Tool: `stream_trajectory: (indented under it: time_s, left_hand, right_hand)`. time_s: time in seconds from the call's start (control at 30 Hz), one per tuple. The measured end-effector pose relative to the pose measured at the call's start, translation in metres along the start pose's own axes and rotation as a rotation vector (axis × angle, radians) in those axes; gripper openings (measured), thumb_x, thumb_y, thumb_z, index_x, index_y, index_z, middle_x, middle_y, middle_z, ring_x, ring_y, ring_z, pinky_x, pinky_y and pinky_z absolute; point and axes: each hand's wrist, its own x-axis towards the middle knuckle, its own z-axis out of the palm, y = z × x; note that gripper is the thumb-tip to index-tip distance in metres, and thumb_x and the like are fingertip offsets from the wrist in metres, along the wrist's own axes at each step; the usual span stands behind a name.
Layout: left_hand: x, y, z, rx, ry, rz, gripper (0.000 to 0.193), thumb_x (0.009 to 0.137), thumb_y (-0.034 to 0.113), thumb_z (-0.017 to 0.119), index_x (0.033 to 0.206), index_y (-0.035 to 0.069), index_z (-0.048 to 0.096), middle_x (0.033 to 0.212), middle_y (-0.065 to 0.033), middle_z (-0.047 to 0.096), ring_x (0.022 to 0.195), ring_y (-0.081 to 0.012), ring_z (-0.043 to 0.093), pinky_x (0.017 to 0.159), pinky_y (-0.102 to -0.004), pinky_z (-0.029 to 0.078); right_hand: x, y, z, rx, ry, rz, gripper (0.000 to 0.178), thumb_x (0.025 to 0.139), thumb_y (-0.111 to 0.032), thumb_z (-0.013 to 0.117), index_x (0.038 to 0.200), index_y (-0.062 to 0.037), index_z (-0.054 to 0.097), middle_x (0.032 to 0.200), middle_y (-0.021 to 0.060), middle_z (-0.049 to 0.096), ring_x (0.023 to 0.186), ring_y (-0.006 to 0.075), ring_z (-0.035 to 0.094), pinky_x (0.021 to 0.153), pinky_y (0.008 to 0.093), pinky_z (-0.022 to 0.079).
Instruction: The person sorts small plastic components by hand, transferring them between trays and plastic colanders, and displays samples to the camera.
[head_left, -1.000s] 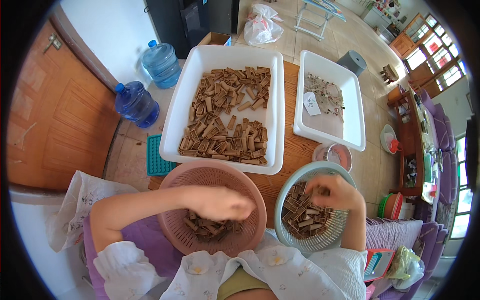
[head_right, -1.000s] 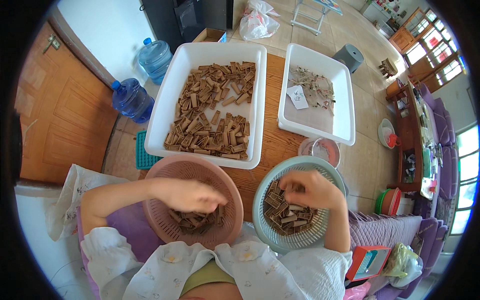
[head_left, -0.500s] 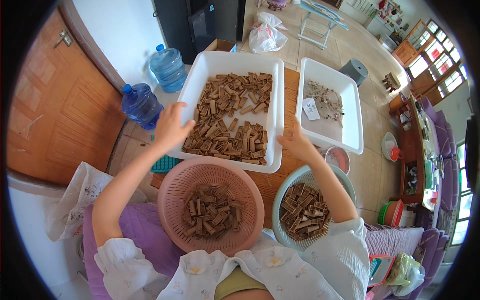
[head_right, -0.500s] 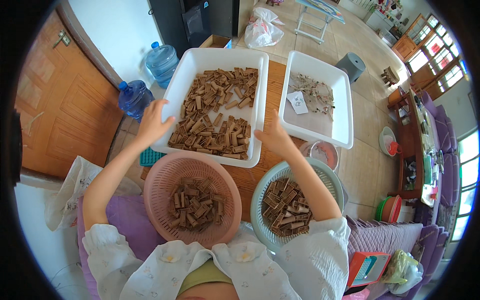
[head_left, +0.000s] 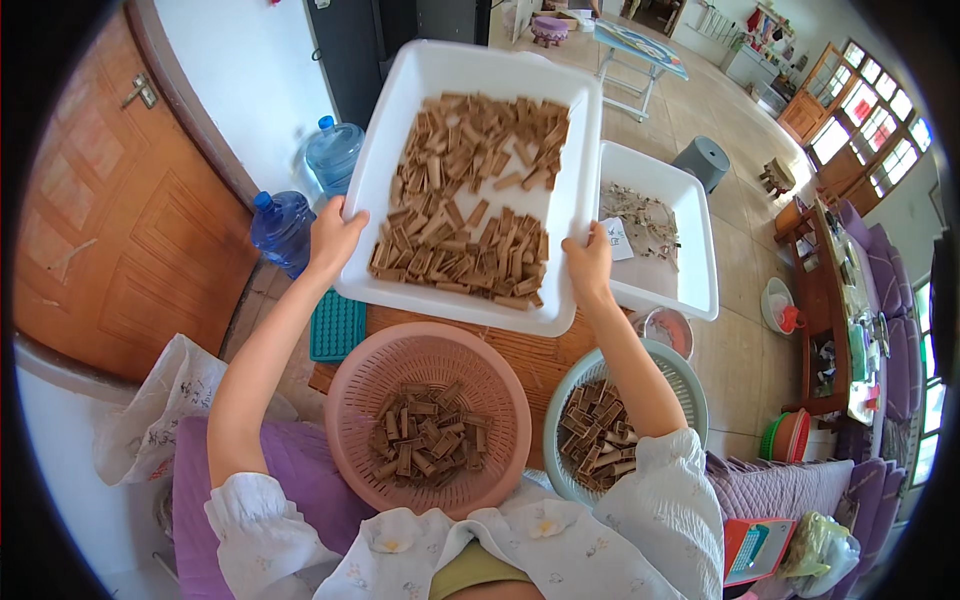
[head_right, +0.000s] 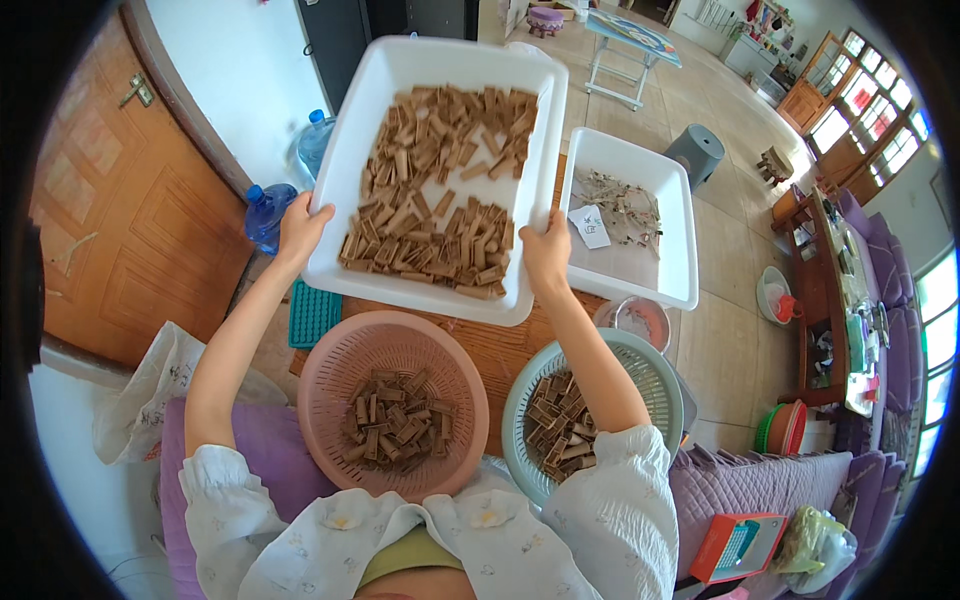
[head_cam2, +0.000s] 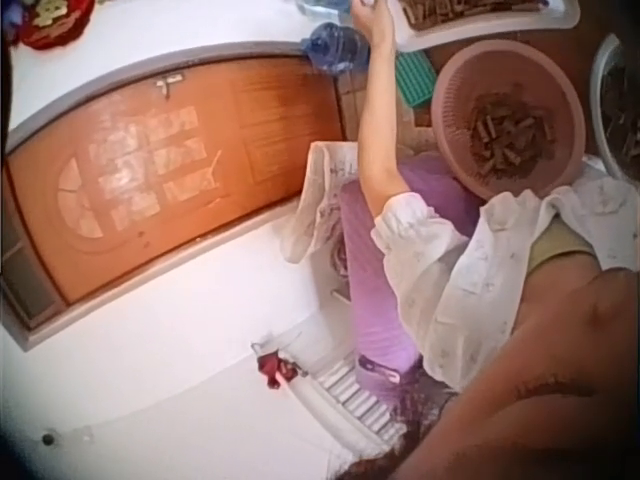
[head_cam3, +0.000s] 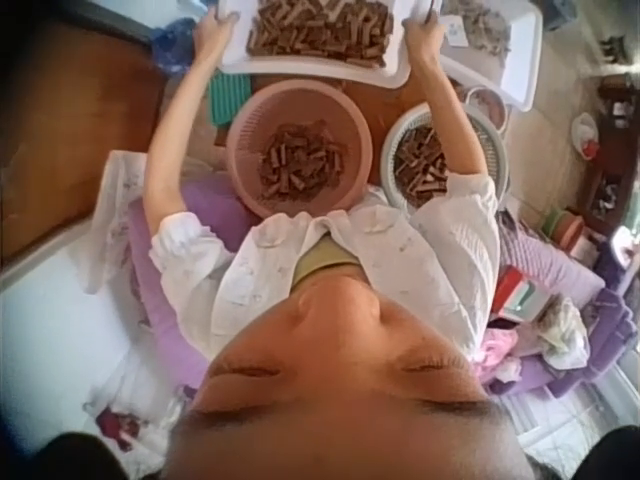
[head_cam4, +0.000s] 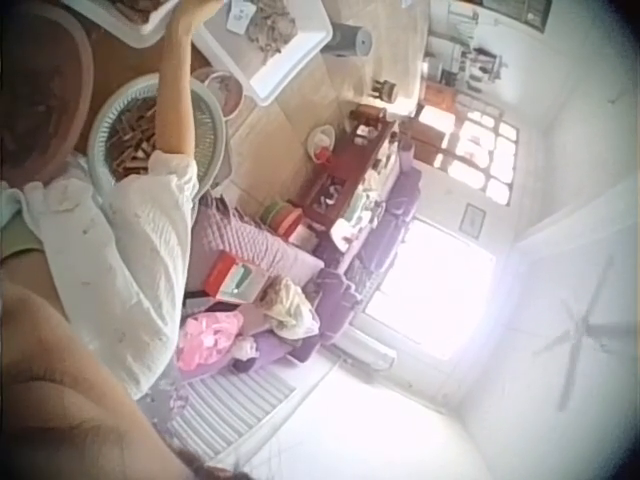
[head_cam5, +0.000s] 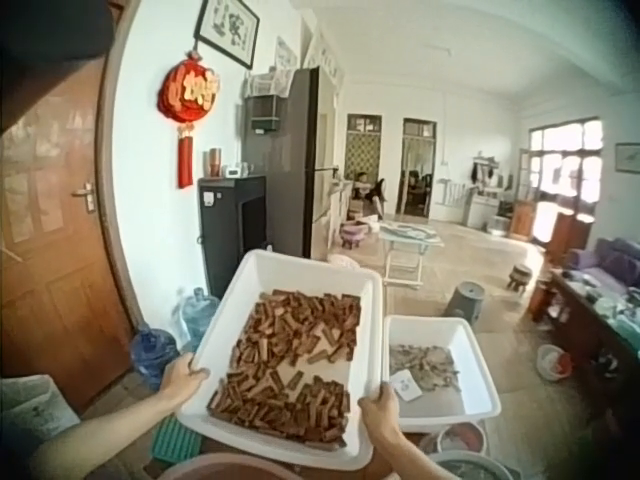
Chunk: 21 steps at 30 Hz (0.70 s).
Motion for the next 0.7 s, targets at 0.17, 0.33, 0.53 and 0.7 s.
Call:
stream_trajectory:
  time_s: [0.17, 0.33, 0.53, 0.7]
  left_hand:
    - [0.001, 0.022, 0.007, -0.015, 0.19, 0.079, 0.03, 0.074, 0.024, 0.059, 0.089, -0.001, 0.055, 0.081, -0.0177, 0.061, 0.075, -0.0286, 0.06, 0.069, -0.0361, 0.045]
    - [-0.006, 0.015, 0.021, -0.055, 0.221, 0.024, 0.029, 0.075, 0.025, 0.059, 0.088, -0.001, 0.054, 0.078, -0.0176, 0.061, 0.072, -0.0301, 0.059, 0.066, -0.0361, 0.044]
    - [-0.025, -0.01, 0.04, -0.088, 0.294, 0.102, 0.026, 0.077, 0.024, 0.058, 0.084, -0.001, 0.052, 0.074, -0.018, 0.059, 0.068, -0.0302, 0.059, 0.062, -0.0367, 0.044]
    - [-0.036, -0.037, 0.056, -0.132, 0.355, 0.13, 0.024, 0.078, 0.022, 0.058, 0.077, 0.0, 0.048, 0.068, -0.0168, 0.056, 0.062, -0.0293, 0.055, 0.057, -0.0373, 0.041]
  right_hand:
    - [0.005, -0.048, -0.009, -0.073, 0.112, -0.256, 0.032, 0.07, -0.005, 0.055, 0.1, 0.0021, 0.048, 0.079, 0.0133, 0.057, 0.07, 0.0222, 0.055, 0.066, 0.0328, 0.043]
    - [0.008, -0.034, -0.01, -0.064, 0.116, -0.258, 0.031, 0.07, -0.005, 0.055, 0.1, 0.0017, 0.048, 0.08, 0.0136, 0.057, 0.07, 0.0215, 0.055, 0.066, 0.0322, 0.044]
    - [-0.009, -0.002, -0.002, -0.065, 0.181, -0.254, 0.03, 0.07, -0.005, 0.054, 0.099, 0.0012, 0.048, 0.079, 0.0137, 0.058, 0.068, 0.0215, 0.055, 0.066, 0.0312, 0.044]
    - [-0.022, 0.009, 0.005, -0.079, 0.206, -0.23, 0.024, 0.071, -0.004, 0.053, 0.094, 0.001, 0.049, 0.076, 0.0104, 0.057, 0.065, 0.0163, 0.052, 0.064, 0.0291, 0.043]
